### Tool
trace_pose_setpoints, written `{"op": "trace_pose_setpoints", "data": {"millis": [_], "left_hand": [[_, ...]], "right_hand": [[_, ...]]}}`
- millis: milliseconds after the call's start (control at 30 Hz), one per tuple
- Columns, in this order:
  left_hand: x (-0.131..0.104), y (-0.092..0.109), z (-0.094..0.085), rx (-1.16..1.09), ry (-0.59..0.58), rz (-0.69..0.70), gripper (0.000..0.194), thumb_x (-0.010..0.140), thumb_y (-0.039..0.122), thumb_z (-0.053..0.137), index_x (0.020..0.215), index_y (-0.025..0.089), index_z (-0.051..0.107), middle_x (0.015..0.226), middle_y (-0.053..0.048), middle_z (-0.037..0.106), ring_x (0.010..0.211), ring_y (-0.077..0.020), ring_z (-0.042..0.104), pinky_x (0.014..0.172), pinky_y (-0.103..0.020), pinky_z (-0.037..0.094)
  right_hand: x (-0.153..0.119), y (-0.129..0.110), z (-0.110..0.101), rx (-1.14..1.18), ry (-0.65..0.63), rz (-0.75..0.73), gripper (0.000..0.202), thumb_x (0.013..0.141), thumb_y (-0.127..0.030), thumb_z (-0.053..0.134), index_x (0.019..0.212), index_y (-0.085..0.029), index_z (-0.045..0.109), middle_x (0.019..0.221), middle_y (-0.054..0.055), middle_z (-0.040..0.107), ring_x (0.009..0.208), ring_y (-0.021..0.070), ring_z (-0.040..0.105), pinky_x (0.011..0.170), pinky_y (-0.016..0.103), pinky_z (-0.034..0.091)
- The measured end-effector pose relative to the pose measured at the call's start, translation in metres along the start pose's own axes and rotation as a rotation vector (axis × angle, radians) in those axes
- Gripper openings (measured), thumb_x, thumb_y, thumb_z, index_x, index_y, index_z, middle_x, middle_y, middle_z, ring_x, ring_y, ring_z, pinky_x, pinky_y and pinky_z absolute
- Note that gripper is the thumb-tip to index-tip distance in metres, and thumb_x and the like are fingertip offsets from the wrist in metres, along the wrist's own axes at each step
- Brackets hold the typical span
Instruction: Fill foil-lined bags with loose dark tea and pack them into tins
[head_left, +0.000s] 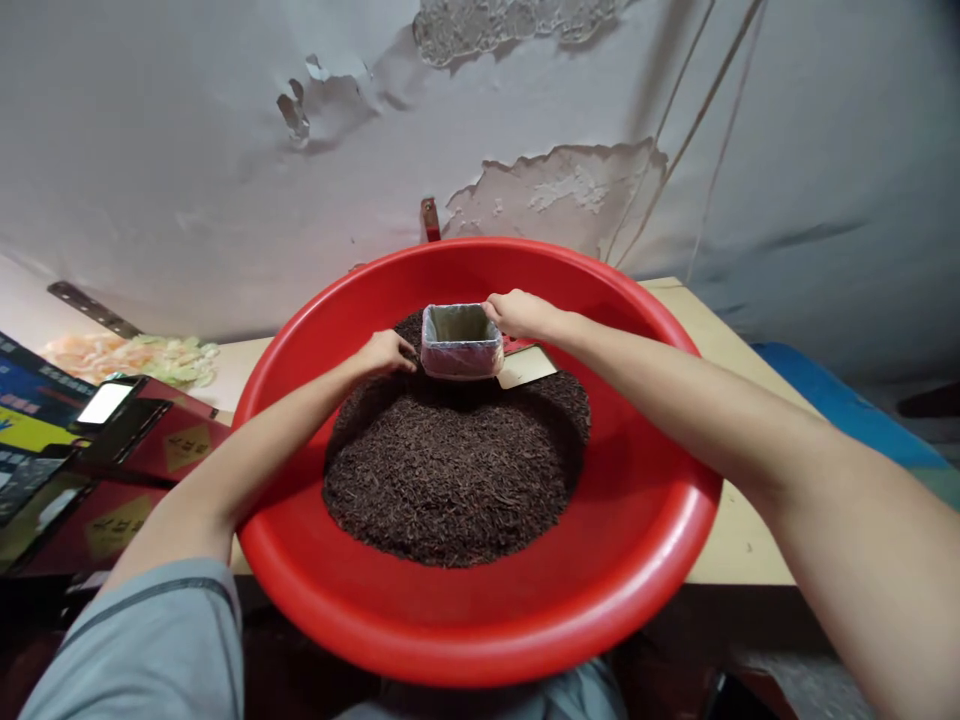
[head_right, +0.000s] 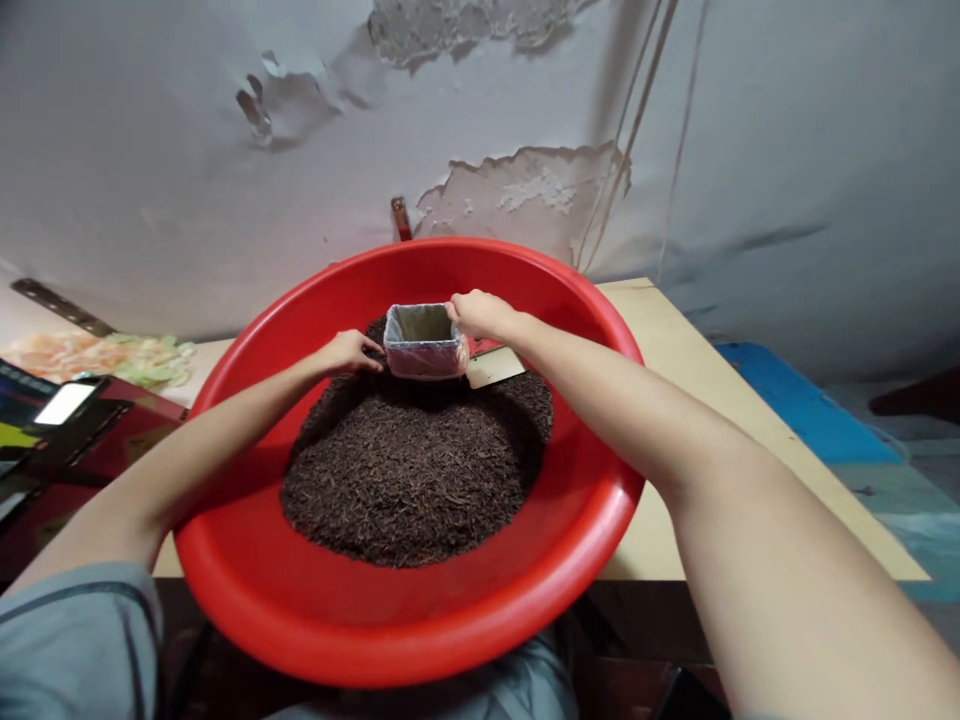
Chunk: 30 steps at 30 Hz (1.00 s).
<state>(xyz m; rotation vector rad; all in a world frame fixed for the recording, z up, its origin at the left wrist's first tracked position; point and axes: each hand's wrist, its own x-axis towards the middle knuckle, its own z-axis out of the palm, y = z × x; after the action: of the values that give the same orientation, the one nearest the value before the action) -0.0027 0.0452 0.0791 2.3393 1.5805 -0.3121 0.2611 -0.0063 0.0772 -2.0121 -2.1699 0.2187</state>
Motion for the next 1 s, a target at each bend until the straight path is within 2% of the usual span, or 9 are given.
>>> {"op": "trace_pose_setpoints", "data": {"millis": [167,300,400,500,600,667,767,867,1000], "left_hand": [[-0.017,0.023,-0.034,-0.745,0.378,0.129,0.049,0.089,0.023,0.08,0.137,0.015,0.074,0.127,-0.012,0.079,0.106,-0.0231,0.077,0.091,-0.034,0.066],[-0.025,0.042,-0.034,-0.981,0.373,0.195,0.06,0.097,0.023,0.073,0.155,0.022,0.057,0.159,-0.014,0.06,0.14,-0.0272,0.062,0.1,-0.037,0.064],[-0.018,0.029,-0.03,-1.022,0.4,0.105,0.058,0.107,0.034,0.058,0.163,0.027,0.044,0.168,-0.014,0.048,0.149,-0.028,0.054,0.096,-0.038,0.065],[-0.009,-0.003,-0.02,-0.733,0.35,-0.031,0.058,0.108,0.034,0.052,0.165,0.025,0.042,0.166,-0.015,0.051,0.145,-0.0282,0.058,0.101,-0.038,0.063],[-0.002,-0.028,0.002,-0.187,0.073,-0.134,0.08,0.098,0.038,0.07,0.168,0.025,0.035,0.169,-0.012,0.047,0.152,-0.0279,0.051,0.119,-0.035,0.049],[0.001,-0.032,0.02,-0.033,-0.073,-0.186,0.094,0.092,0.047,0.076,0.17,0.022,0.03,0.168,-0.015,0.047,0.153,-0.03,0.05,0.121,-0.035,0.046],[0.005,-0.024,0.04,0.016,-0.103,-0.262,0.104,0.089,0.057,0.076,0.17,0.012,0.029,0.166,-0.026,0.045,0.151,-0.0376,0.051,0.118,-0.039,0.049],[0.006,-0.016,0.046,0.072,-0.071,-0.289,0.092,0.09,0.051,0.077,0.164,0.011,0.04,0.163,-0.031,0.046,0.137,-0.04,0.064,0.11,-0.041,0.056],[0.004,-0.019,0.037,0.091,-0.077,-0.241,0.055,0.081,0.023,0.081,0.134,0.018,0.069,0.132,-0.017,0.075,0.105,-0.0304,0.078,0.081,-0.032,0.066]], "right_hand": [[0.0,-0.006,-0.002,0.125,-0.073,0.009,0.046,0.111,-0.028,0.034,0.095,-0.013,0.075,0.08,0.015,0.077,0.064,0.0203,0.069,0.069,0.03,0.049],[0.0,-0.006,-0.003,0.148,-0.083,0.027,0.044,0.111,-0.026,0.035,0.099,-0.013,0.075,0.081,0.013,0.078,0.062,0.0173,0.069,0.067,0.026,0.048],[-0.001,-0.007,-0.005,0.114,-0.109,0.043,0.044,0.112,-0.027,0.034,0.104,-0.012,0.074,0.086,0.012,0.079,0.063,0.0158,0.069,0.065,0.025,0.047],[-0.002,-0.009,-0.007,0.051,-0.083,0.03,0.045,0.113,-0.029,0.033,0.107,-0.012,0.074,0.09,0.015,0.08,0.073,0.0188,0.073,0.07,0.026,0.048],[-0.004,-0.009,-0.008,0.015,-0.071,0.029,0.045,0.113,-0.029,0.032,0.111,-0.012,0.074,0.093,0.016,0.08,0.084,0.0228,0.075,0.076,0.029,0.048],[-0.005,-0.009,-0.007,0.012,-0.065,0.028,0.045,0.113,-0.029,0.032,0.113,-0.012,0.074,0.095,0.017,0.08,0.089,0.0241,0.076,0.08,0.03,0.048],[-0.005,-0.007,-0.006,0.034,-0.059,0.019,0.044,0.113,-0.028,0.032,0.114,-0.013,0.074,0.096,0.017,0.079,0.091,0.0247,0.075,0.083,0.031,0.048],[-0.003,-0.005,-0.004,0.044,-0.061,0.016,0.045,0.113,-0.029,0.032,0.115,-0.013,0.074,0.099,0.017,0.079,0.095,0.0259,0.075,0.085,0.032,0.049],[0.0,-0.002,-0.002,-0.003,-0.046,-0.001,0.048,0.114,-0.032,0.03,0.119,-0.013,0.073,0.11,0.02,0.079,0.107,0.0291,0.074,0.089,0.034,0.049]]}}
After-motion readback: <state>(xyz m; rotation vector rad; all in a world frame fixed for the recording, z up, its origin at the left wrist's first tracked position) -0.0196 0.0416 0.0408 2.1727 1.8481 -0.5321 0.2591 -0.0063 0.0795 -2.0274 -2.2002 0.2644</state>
